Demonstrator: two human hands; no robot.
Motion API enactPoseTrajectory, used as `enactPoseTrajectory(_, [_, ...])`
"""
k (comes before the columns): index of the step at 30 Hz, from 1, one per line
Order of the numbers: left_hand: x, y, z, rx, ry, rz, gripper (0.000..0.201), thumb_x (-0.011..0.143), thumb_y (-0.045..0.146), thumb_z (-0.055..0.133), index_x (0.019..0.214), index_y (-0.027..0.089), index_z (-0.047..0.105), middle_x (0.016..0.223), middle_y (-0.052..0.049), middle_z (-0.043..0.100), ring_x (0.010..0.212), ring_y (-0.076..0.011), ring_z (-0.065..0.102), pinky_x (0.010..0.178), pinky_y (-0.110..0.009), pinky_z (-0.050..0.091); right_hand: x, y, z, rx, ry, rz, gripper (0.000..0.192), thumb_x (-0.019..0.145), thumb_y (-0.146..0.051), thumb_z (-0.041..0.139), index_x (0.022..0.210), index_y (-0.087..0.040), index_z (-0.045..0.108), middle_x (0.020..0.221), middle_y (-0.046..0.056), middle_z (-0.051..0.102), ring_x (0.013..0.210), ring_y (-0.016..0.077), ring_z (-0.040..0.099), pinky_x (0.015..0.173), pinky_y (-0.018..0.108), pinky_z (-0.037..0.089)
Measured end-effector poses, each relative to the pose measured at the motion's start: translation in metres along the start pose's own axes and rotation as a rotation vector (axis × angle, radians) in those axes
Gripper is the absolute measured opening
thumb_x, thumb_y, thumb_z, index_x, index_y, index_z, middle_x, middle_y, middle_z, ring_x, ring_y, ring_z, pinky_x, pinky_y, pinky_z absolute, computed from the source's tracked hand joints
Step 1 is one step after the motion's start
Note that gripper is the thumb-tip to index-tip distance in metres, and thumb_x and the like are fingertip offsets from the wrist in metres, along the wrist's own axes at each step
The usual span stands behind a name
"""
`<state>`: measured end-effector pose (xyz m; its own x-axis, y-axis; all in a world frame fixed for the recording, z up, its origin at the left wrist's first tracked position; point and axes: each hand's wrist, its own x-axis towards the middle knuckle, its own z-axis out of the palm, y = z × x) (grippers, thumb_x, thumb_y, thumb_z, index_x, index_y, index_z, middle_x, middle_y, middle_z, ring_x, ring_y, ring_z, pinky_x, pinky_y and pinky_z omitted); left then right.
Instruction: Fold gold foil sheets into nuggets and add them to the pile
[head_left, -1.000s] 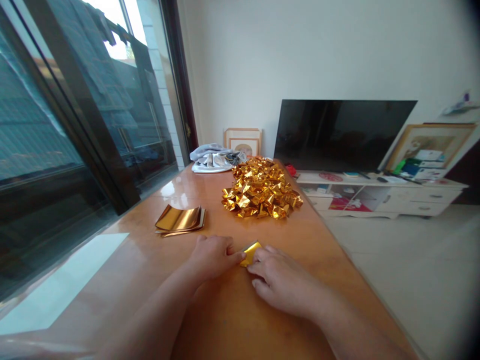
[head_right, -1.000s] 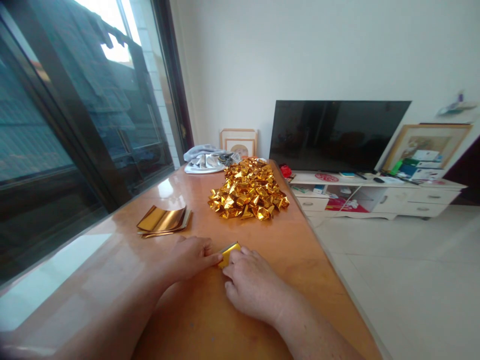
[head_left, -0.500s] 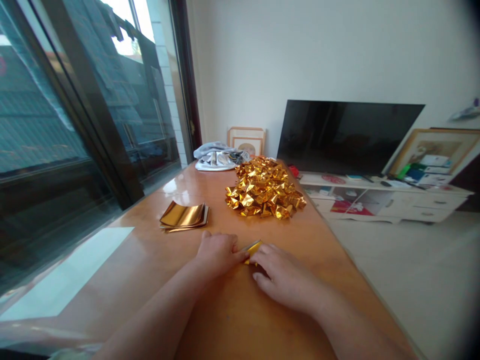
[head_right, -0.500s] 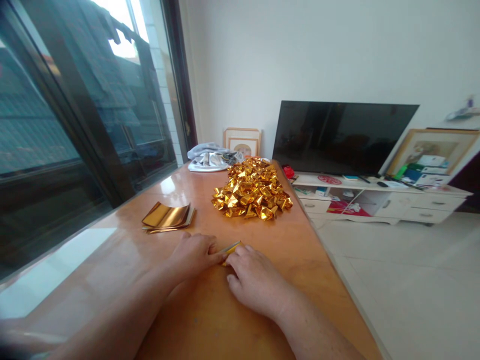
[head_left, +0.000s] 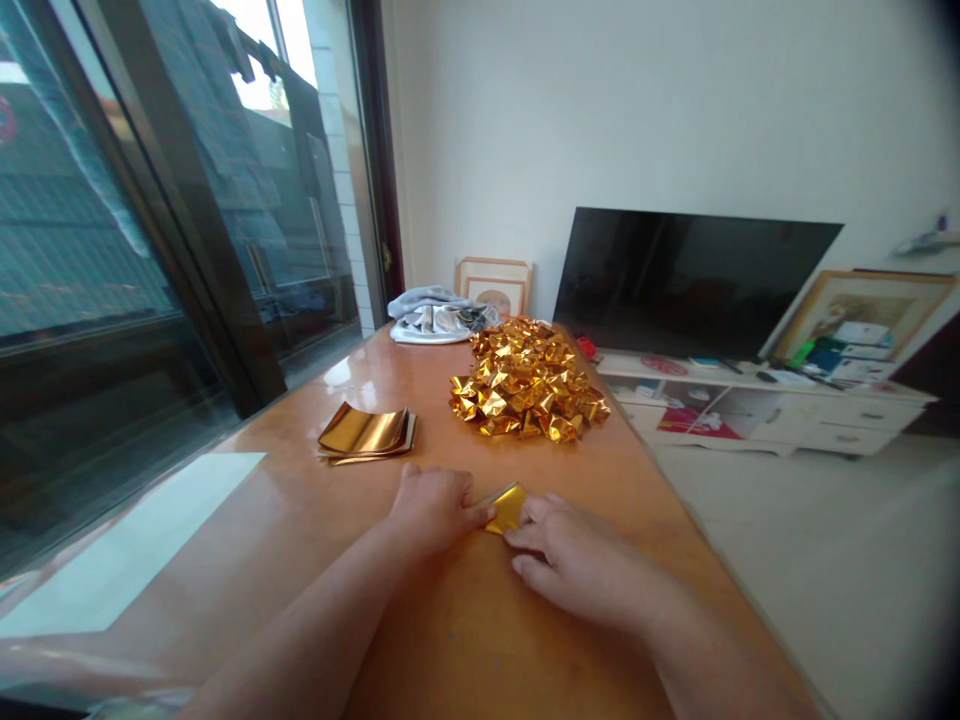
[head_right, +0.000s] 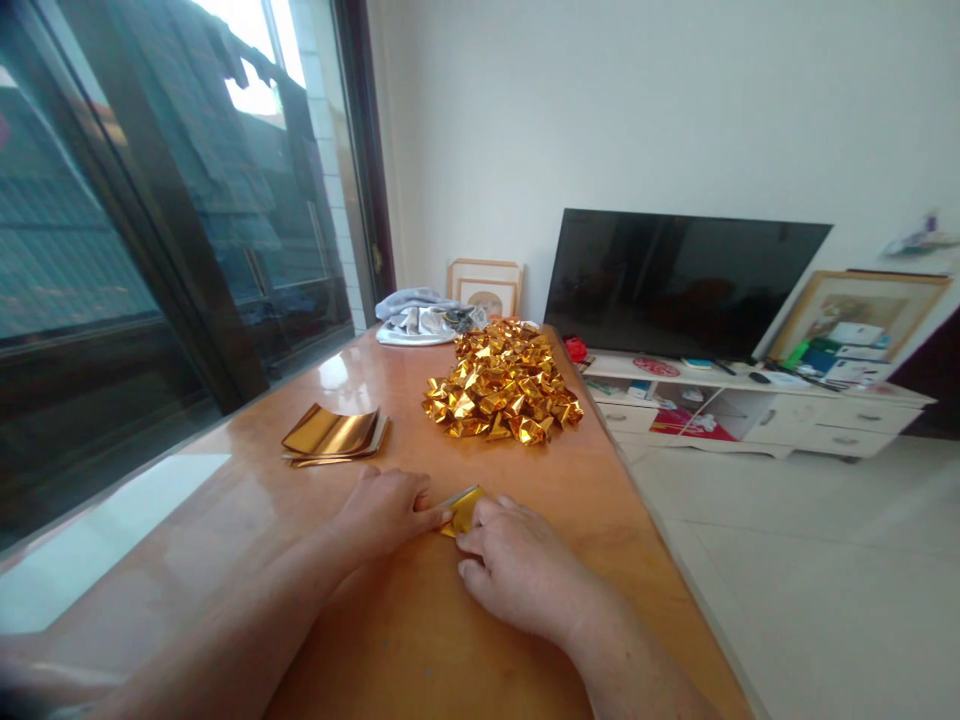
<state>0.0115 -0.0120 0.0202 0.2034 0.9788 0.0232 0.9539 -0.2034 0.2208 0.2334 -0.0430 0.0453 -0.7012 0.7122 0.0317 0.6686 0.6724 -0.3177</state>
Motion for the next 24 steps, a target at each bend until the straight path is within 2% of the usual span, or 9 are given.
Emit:
enactPoseTrajectory(2, [0.0,-0.001,0.002,0.007,0.016,0.019,0.045,0.081,0.066,0.055,0.075,0.022,0.062,0.077,-0.005,0.069,0.075,-0.0232,0.06,0.075,-0.036,0.031,0.004,0.008,0.001,0.033,0.02,0.02,0.024,0.091,-0.028,0.053,0.074,-0.02,0.069,0.086,0.004,0.064,0.083,0.0167,0.056,0.073,0.026,0.039])
enactPoseTrajectory(5, [0.001,-0.003,0.005,0.0,0.05,0.032,0.042,0.08,0.064,0.059,0.074,0.022,0.062,0.075,-0.004,0.068,0.075,-0.0231,0.059,0.073,-0.035,0.028,0.013,0.027,0.005,0.089,0.141,0.146,0.025,0.091,-0.026,0.052,0.073,-0.019,0.067,0.075,0.002,0.063,0.071,0.0146,0.055,0.065,0.026,0.036])
enactPoseTrajectory(8, [0.002,-0.003,0.008,-0.058,0.061,0.034,0.036,0.08,0.058,0.062,0.075,0.023,0.062,0.077,-0.002,0.069,0.077,-0.0223,0.059,0.07,-0.033,0.026,0.024,0.046,0.012,0.18,0.292,0.233,0.023,0.092,-0.025,0.05,0.077,-0.019,0.066,0.077,0.002,0.065,0.072,0.015,0.056,0.065,0.025,0.036])
enactPoseTrajectory(12, [0.004,-0.002,0.01,-0.133,0.03,0.028,0.027,0.081,0.05,0.064,0.076,0.023,0.062,0.079,0.0,0.069,0.079,-0.0215,0.059,0.067,-0.031,0.025,0.036,0.058,0.026,0.244,0.405,0.245,0.015,0.089,-0.023,0.054,0.089,-0.02,0.069,0.087,0.004,0.067,0.082,0.0171,0.059,0.07,0.025,0.04])
enactPoseTrajectory(17, [0.006,-0.002,0.009,-0.182,-0.007,0.038,0.022,0.083,0.043,0.062,0.077,0.022,0.062,0.081,0.001,0.069,0.08,-0.02,0.059,0.066,-0.029,0.025,0.044,0.056,0.037,0.239,0.405,0.194,0.027,0.084,-0.017,0.058,0.108,-0.02,0.07,0.099,0.006,0.068,0.092,0.019,0.059,0.08,0.027,0.043])
enactPoseTrajectory(24, [0.004,-0.001,-0.003,-0.167,0.004,0.164,0.02,0.086,0.039,0.059,0.078,0.021,0.061,0.081,0.001,0.067,0.081,-0.0189,0.057,0.07,-0.029,0.028,0.044,0.056,0.034,0.324,0.397,0.151,0.038,0.078,-0.012,0.059,0.114,-0.019,0.07,0.105,0.006,0.068,0.094,0.0181,0.061,0.082,0.026,0.045])
